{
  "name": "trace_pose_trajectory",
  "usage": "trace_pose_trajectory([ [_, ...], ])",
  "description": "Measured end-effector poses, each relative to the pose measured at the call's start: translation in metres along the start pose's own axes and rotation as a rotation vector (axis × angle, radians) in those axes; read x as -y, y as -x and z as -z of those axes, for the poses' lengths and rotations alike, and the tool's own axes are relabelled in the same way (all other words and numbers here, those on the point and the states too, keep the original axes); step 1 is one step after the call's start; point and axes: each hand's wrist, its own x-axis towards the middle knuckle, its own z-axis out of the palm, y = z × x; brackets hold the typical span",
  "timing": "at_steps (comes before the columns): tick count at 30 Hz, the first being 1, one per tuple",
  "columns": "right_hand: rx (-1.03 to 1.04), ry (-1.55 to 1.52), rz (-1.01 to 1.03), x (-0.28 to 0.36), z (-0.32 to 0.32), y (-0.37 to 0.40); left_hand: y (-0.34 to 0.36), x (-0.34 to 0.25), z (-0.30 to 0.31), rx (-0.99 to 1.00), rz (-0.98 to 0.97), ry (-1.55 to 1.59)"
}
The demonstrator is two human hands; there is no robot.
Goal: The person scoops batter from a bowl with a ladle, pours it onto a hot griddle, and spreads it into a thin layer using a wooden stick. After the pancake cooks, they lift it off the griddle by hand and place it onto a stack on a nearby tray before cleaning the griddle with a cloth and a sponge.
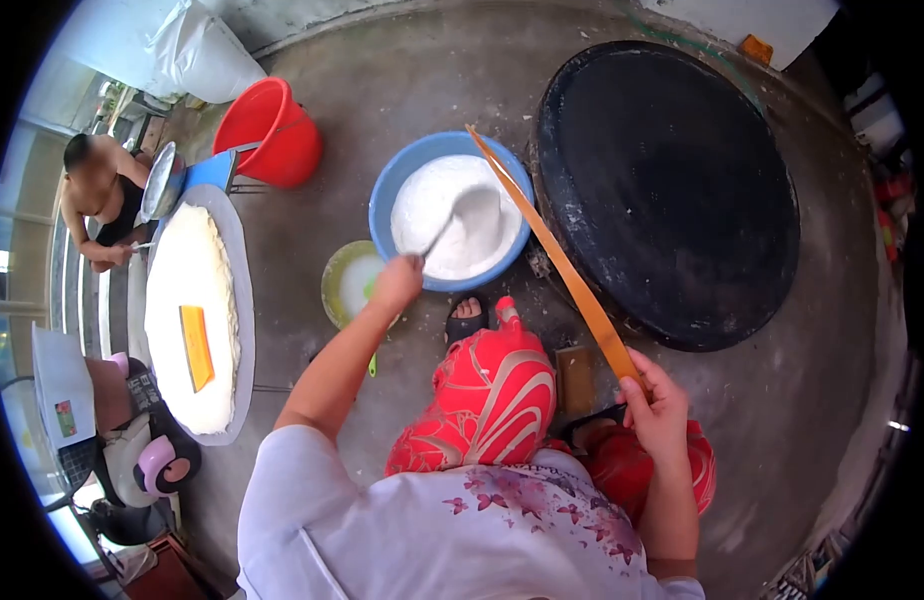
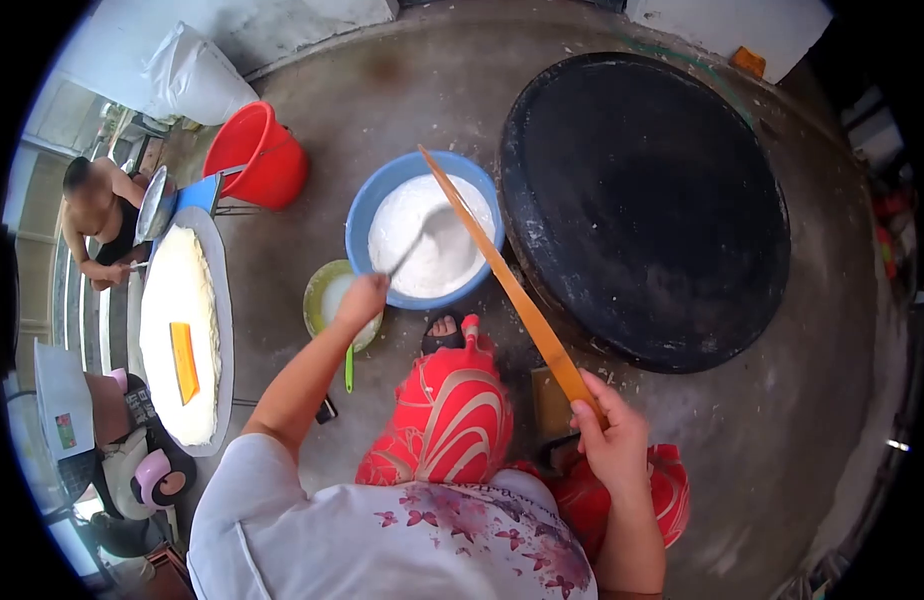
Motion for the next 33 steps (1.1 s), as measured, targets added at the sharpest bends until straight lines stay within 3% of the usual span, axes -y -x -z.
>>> trace_pose_trajectory([
  [2, 0.004, -0.013, 0.021, 0.001, -0.001, 0.000, -0.019, 0.002, -0.014, -0.105, -0.027, -0.006],
  [4, 0.005, -0.014, 0.027, 0.002, 0.000, -0.001, -0.030, 0.009, -0.039, -0.054, 0.066, -0.153],
  [5, 0.006, -0.012, 0.032, 0.004, 0.001, -0.001, -0.022, 0.013, -0.048, 0.016, -0.002, -0.206],
  [9, -0.002, -0.021, -0.023, 0.000, 0.003, 0.002, 0.012, 0.026, 0.010, 0.100, -0.046, -0.111],
  [11, 0.004, -0.046, -0.038, -0.006, 0.002, 0.001, 0.016, 0.035, 0.029, 0.002, 0.064, -0.029],
  [14, -0.008, -0.033, -0.019, -0.010, 0.001, 0.001, 0.007, 0.035, -0.009, -0.065, 0.150, -0.183],
  [16, -0.016, -0.018, 0.028, -0.009, 0.001, 0.000, -0.009, 0.027, -0.051, 0.080, 0.156, -0.056],
  [17, -0.021, -0.014, 0.032, -0.006, 0.001, -0.001, -0.019, 0.035, -0.073, 0.088, -0.062, -0.117],
  [18, -0.016, -0.016, 0.027, -0.003, 0.000, -0.002, -0.022, 0.032, -0.071, 0.090, -0.065, -0.112],
  [20, -0.010, -0.018, 0.025, 0.000, 0.000, -0.003, -0.028, 0.029, -0.061, 0.677, 0.765, 1.187],
  [21, -0.013, -0.034, 0.025, 0.000, 0.000, -0.003, -0.014, 0.013, -0.046, 0.656, 0.789, 1.277],
  [26, 0.011, -0.087, 0.018, 0.006, 0.002, -0.004, 0.024, 0.017, 0.001, 0.849, 0.771, 1.715],
  [30, 0.026, -0.182, 0.001, 0.000, 0.006, -0.004, 0.059, 0.013, 0.048, 0.789, 0.562, 1.747],
  [33, 0.039, -0.250, 0.026, -0.008, 0.005, -0.005, 0.079, 0.011, 0.082, 0.681, 0.254, 1.687],
])
